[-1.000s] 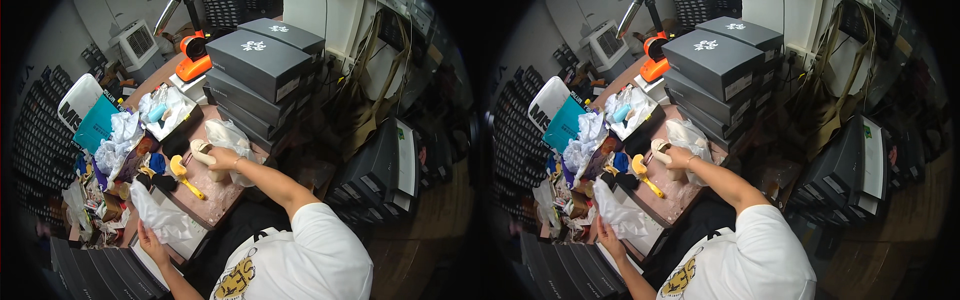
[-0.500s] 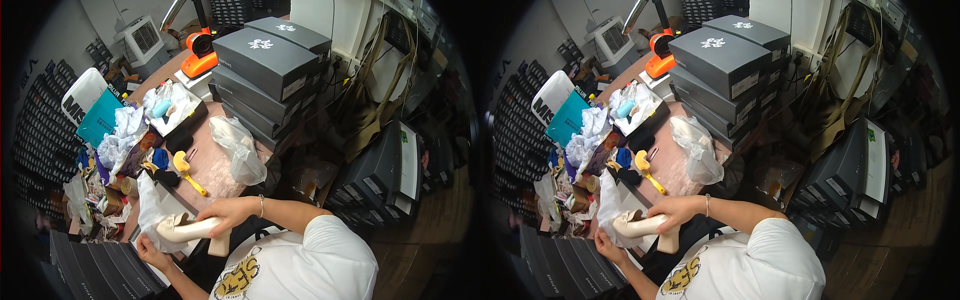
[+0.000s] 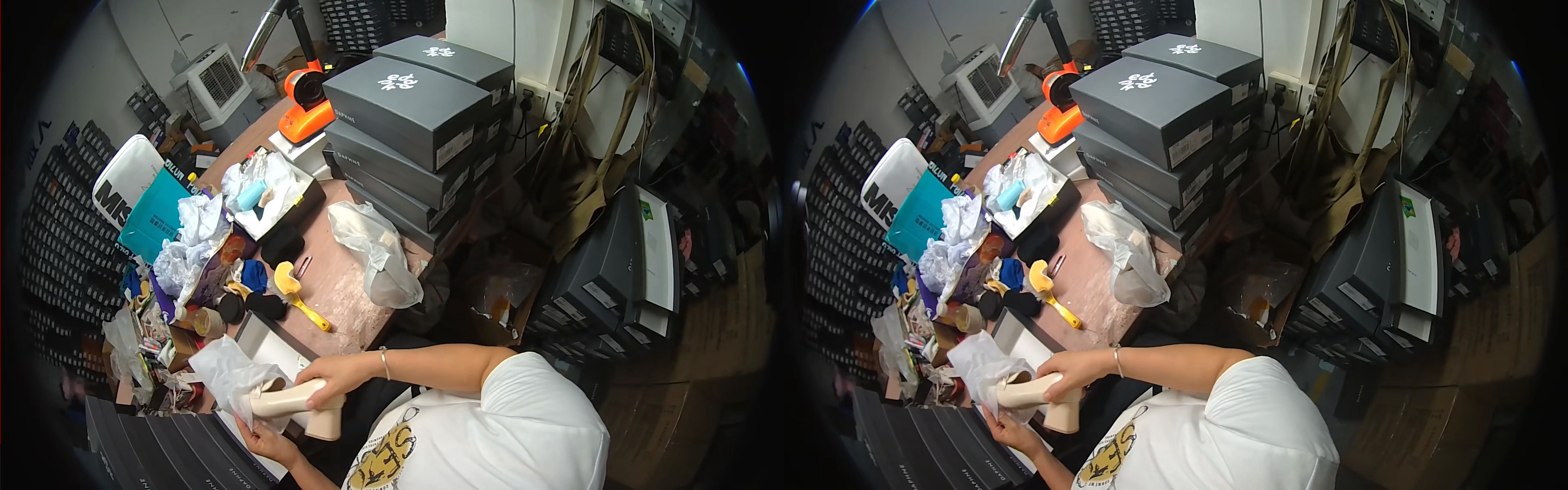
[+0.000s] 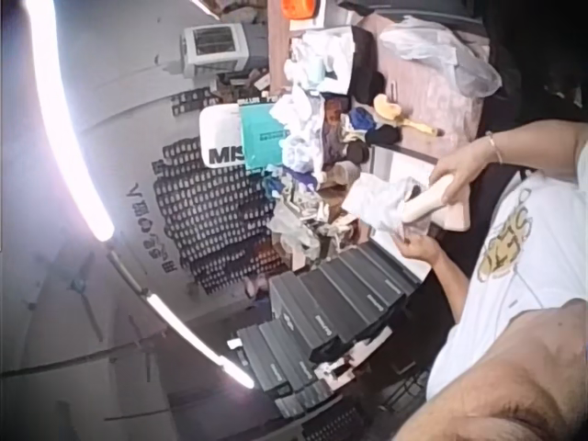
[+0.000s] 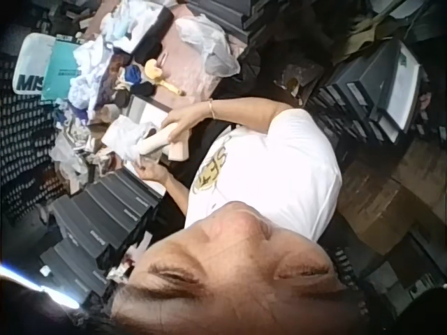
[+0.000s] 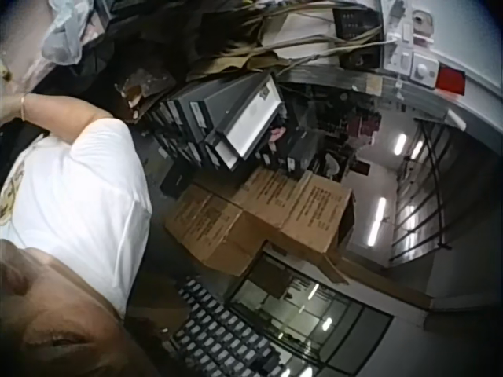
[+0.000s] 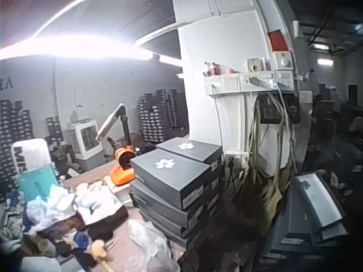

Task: The person is packing shoes into boxes, including wrapping them in protective paper and organizing them on the workbench.

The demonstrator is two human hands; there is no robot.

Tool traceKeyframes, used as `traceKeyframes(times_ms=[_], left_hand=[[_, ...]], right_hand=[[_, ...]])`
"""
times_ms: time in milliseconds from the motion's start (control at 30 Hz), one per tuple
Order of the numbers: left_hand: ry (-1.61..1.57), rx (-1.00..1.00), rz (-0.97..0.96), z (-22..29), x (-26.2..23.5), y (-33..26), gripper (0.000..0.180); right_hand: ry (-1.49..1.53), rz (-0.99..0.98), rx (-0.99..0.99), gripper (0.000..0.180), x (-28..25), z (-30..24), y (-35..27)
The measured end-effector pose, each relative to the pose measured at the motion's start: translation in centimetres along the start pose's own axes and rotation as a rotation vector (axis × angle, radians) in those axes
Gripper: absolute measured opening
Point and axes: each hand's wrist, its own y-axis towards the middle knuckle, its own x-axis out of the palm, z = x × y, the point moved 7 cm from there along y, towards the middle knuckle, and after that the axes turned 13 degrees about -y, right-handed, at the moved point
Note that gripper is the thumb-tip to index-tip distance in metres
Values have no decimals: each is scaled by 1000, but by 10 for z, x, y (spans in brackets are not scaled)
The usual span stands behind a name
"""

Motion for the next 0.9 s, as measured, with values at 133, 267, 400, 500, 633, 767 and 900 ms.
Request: traceKeyframes(times_ms=[133,267,400,500,633,767,900], left_hand=[[-7,57,-80,27,1,4,32],[496,27,-120,13,-18,27,15],[367,101,-183,34,16,37,13],[228,-21,-135,36,17,40,24],[140,-10,-147,39,21,40,30],[130,40,-206,56,34,32,31],[263,349,-386,105,55,3,41]], right_hand=[[-454,268,30,59,-5,8,16],[236,179,276,57,-17,38,7],[842,113,305,50,-15,44,-13],[1035,82,350,57,0,60,-16],[1084,24,360,58,7,72,-8],[1092,-25,350,54,7,63,-3],[793,22,229,57,13,3,19]])
